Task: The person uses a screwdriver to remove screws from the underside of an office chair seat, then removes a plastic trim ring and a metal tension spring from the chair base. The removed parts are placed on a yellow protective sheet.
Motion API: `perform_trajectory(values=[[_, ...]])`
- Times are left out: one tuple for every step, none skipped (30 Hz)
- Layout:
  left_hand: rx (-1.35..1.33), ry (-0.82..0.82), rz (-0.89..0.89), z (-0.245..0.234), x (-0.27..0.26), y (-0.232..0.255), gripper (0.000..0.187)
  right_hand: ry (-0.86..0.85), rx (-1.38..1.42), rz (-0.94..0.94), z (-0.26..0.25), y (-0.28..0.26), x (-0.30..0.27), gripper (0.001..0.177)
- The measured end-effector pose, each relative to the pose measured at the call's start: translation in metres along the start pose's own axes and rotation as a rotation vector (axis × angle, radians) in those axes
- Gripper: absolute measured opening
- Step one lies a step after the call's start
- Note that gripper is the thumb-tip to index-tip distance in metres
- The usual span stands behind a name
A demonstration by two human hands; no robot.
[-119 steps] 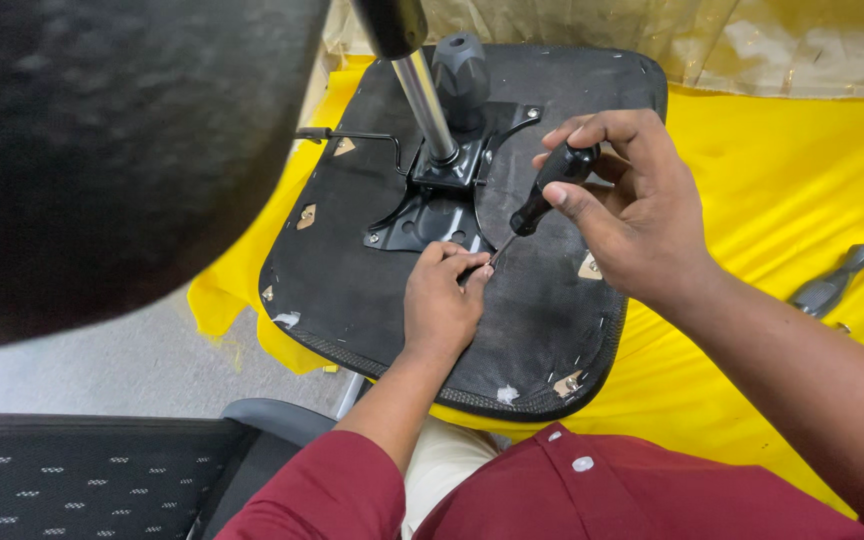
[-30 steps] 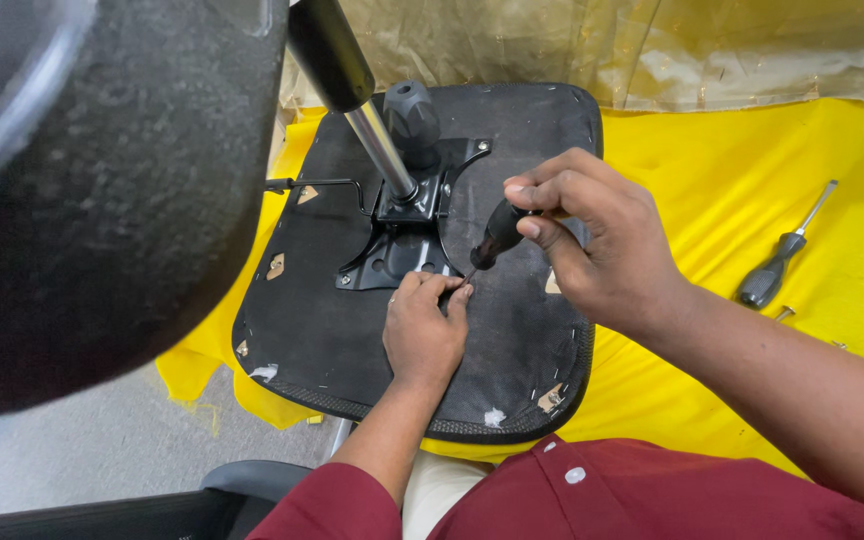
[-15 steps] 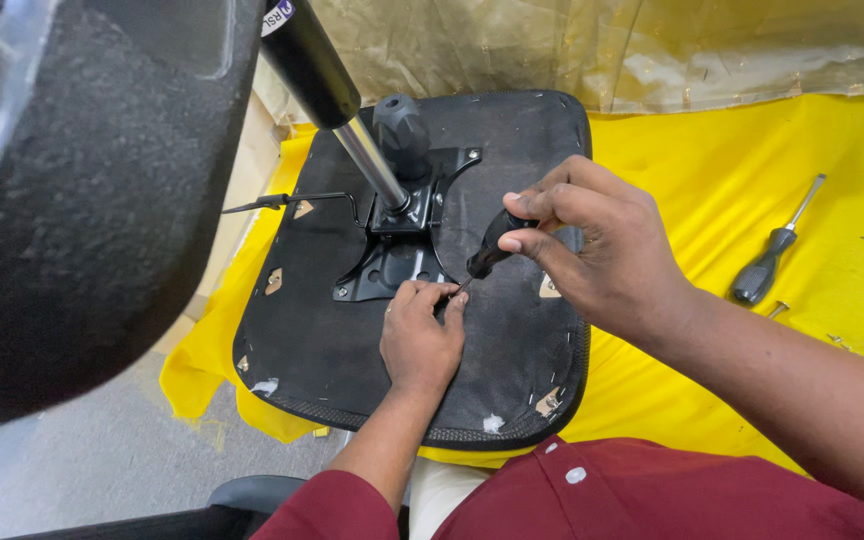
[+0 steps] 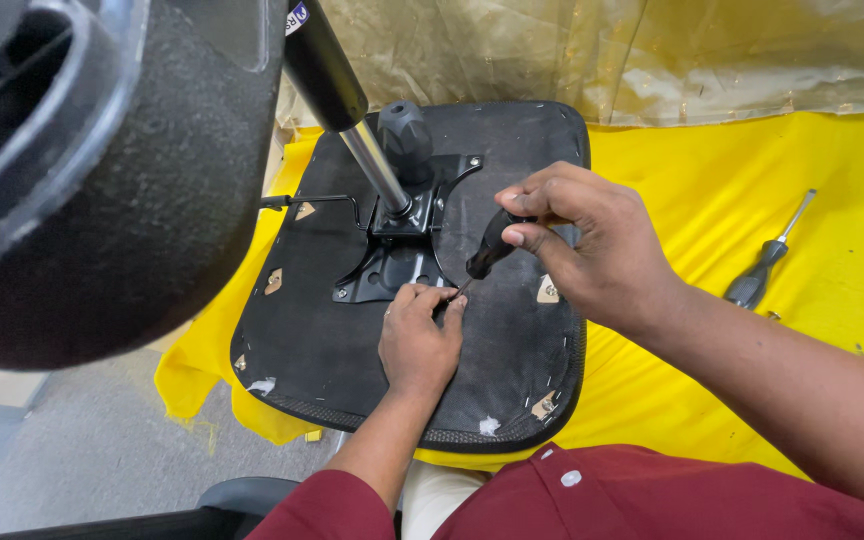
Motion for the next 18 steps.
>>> perform_trajectory(values=[[0.002,-0.004,0.0,0.0,0.0,0.0,0.018,0.001,0.004,0.004,0.0,0.001,0.0,0.016],[0.004,-0.008,0.0,0.0,0.0,0.0,0.018,0.007,-0.006,0.02,0.0,0.001,-0.001,0.017],[0.0,-0.008,0.001,-0.001,0.001,0.0,0.018,0.014,-0.016,0.033,0.0,0.002,-0.001,0.019],[-0.003,-0.007,0.001,-0.002,0.001,0.0,0.017,0.021,-0.025,0.046,0.0,0.002,-0.001,0.021],[-0.007,-0.005,0.002,-0.002,0.0,0.001,0.017,0.016,-0.033,0.055,0.0,0.002,-0.001,0.022],[-0.009,0.001,0.005,-0.001,0.0,0.002,0.017,0.011,-0.041,0.064,0.0,0.002,-0.002,0.022],[-0.008,0.008,0.009,-0.001,0.0,0.002,0.017,0.01,-0.047,0.072,0.0,0.003,-0.002,0.023],[-0.006,0.015,0.014,-0.002,0.001,0.003,0.017,0.018,-0.044,0.083,0.0,0.003,-0.003,0.024],[0.002,0.004,0.006,-0.002,0.001,0.003,0.018,0.022,-0.038,0.094,0.002,0.003,-0.004,0.025],[0.01,-0.008,-0.002,-0.001,0.001,0.003,0.018,0.025,-0.033,0.104,0.003,0.003,-0.006,0.026],[0.019,-0.021,-0.009,-0.001,0.001,0.002,0.018,0.029,0.001,0.127,0.005,0.003,-0.008,0.027],[0.009,-0.025,-0.017,-0.001,0.001,0.002,0.018,0.033,0.035,0.15,0.008,0.003,-0.01,0.029],[-0.003,-0.029,-0.022,-0.001,0.0,0.001,0.018,0.038,0.067,0.172,0.01,0.003,-0.011,0.03],[-0.014,-0.032,-0.027,-0.002,0.0,0.001,0.018,0.034,0.1,0.21,0.012,0.003,-0.013,0.033],[-0.023,-0.025,-0.021,-0.002,-0.001,0.001,0.019,0.026,0.131,0.248,0.015,0.003,-0.015,0.036],[-0.032,-0.018,-0.015,-0.002,-0.001,0.0,0.019,0.017,0.161,0.286,0.018,0.003,-0.016,0.039],[-0.038,-0.013,-0.005,-0.003,-0.001,0.0,0.02,-0.001,0.17,0.256,0.02,0.001,-0.017,0.04],[-0.063,-0.013,0.001,-0.004,-0.001,0.0,0.021,-0.019,0.178,0.227,0.023,0.0,-0.017,0.041]])
Point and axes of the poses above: each hand's wrist, its own x-axis towards the middle knuckle, its own z-axis out of the palm, y = z × x, the point moved 1 cm from there along x, towards the middle knuckle, and after that the axes turned 2 degrees about -y, right-handed, at the moved point
